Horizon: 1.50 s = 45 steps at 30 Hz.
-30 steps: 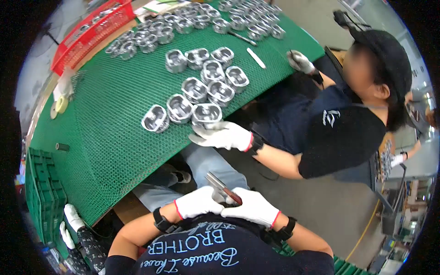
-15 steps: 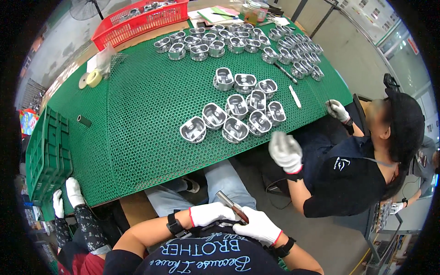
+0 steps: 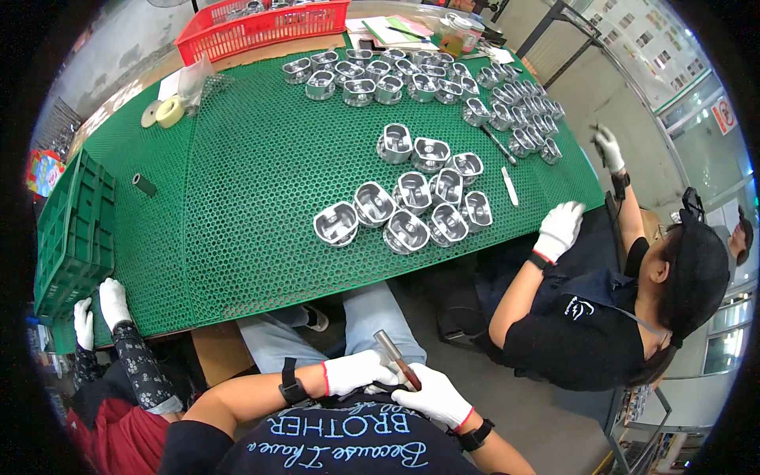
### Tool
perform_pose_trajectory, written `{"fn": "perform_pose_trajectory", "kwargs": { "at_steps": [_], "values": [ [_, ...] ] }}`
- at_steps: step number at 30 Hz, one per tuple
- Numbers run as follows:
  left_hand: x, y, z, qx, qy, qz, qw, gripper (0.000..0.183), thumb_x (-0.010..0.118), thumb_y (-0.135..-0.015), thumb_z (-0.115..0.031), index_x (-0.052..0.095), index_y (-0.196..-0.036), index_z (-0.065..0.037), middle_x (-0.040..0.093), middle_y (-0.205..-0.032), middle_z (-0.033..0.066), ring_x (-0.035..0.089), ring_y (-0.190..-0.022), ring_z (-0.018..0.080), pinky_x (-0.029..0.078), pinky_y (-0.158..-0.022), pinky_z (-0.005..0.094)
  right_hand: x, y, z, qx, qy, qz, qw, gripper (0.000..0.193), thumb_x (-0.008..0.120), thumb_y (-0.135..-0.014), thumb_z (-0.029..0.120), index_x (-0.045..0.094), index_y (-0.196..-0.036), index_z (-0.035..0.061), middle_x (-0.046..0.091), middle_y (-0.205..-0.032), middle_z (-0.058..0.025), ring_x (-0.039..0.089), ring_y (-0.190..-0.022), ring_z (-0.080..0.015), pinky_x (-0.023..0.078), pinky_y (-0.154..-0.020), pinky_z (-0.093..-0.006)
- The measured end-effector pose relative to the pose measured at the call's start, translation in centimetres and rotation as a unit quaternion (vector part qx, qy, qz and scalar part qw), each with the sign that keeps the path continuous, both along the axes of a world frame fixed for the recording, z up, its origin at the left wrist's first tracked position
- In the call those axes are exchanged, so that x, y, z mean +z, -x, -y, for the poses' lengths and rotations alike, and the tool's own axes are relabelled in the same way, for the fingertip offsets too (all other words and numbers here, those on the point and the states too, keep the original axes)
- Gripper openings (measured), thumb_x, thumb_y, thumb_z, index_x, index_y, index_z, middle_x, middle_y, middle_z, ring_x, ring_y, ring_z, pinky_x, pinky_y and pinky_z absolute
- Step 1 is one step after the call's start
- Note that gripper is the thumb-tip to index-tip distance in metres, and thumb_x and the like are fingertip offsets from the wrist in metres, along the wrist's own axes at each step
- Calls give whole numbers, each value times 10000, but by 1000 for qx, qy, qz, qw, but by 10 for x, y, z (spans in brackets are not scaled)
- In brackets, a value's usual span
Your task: Assembling piston parts on a table in a fabrication facility.
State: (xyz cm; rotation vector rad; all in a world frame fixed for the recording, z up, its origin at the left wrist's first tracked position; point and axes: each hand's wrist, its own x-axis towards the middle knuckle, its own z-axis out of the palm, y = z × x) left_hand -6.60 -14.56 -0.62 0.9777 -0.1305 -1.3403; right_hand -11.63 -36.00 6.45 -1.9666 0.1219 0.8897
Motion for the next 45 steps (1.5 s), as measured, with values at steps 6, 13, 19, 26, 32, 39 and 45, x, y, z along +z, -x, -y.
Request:
{"fn": "perform_pose_trajectory", "kwargs": {
  "at_steps": [6, 13, 19, 26, 32, 39, 45],
  "values": [
    [-11, 7, 5, -19, -17, 59, 998, 289, 658, -961, -163, 724, -1167, 28, 650, -818, -35, 528, -631, 42, 426, -569, 236, 10, 22, 20, -6, 51, -58, 997, 353, 841, -870, 251, 705, -1112, 34, 687, -922, -34, 631, -858, -117, 522, -816, -302],
    [-45, -2, 9, -67, -9, 279, 958, 385, 671, -980, -226, 661, -1286, 7, 728, -1020, 81, 596, -822, 108, 519, -709, 331, 5, 20, 33, -55, 22, -84, 995, 307, 857, -884, 234, 740, -1067, 17, 721, -870, -24, 659, -818, -115, 537, -766, -292],
    [-7, -10, -84, 238, -117, 194, 944, 373, 707, -1004, -234, 640, -1313, -35, 726, -1066, 56, 675, -956, 153, 560, -849, 312, -5, -30, 24, -138, 18, 75, 987, 289, 802, -933, 195, 755, -1140, -1, 752, -891, -53, 682, -796, -91, 549, -775, -271],
    [23, 95, -147, 332, -232, 10, 914, 281, 701, -1023, -199, 670, -1231, -13, 685, -976, 14, 625, -854, 98, 518, -773, 269, -37, -69, -2, -42, -57, 100, 993, 236, 720, -982, 109, 740, -1185, -11, 747, -890, -55, 714, -776, -100, 564, -707, -261],
    [61, 73, -138, 373, -300, 119, 870, 317, 696, -1025, -205, 670, -1284, -23, 705, -1030, 3, 605, -834, 69, 503, -716, 243, -30, -135, -57, -162, -215, 120, 956, 178, 657, -1018, 107, 699, -1161, 9, 709, -843, -35, 499, -518, -33, 387, -452, -210],
    [86, -69, -112, 373, -410, 432, 711, 380, 761, -945, -147, 672, -1280, 9, 719, -1162, 72, 690, -1026, 163, 559, -941, 320, -22, -172, -76, -159, -315, 35, 935, 229, 709, -1008, 180, 730, -1202, 61, 660, -854, 38, 589, -668, -40, 495, -597, -229],
    [81, -162, -63, 155, -511, 613, 582, 678, 784, -811, -579, 670, -1211, -43, 702, -1152, 213, 676, -1087, 414, 546, -934, 515, -28, -187, -73, -191, -292, 119, 930, 260, 688, -1011, 204, 713, -1207, 36, 674, -859, 3, 624, -674, -74, 532, -628, -260]
  ]
}}
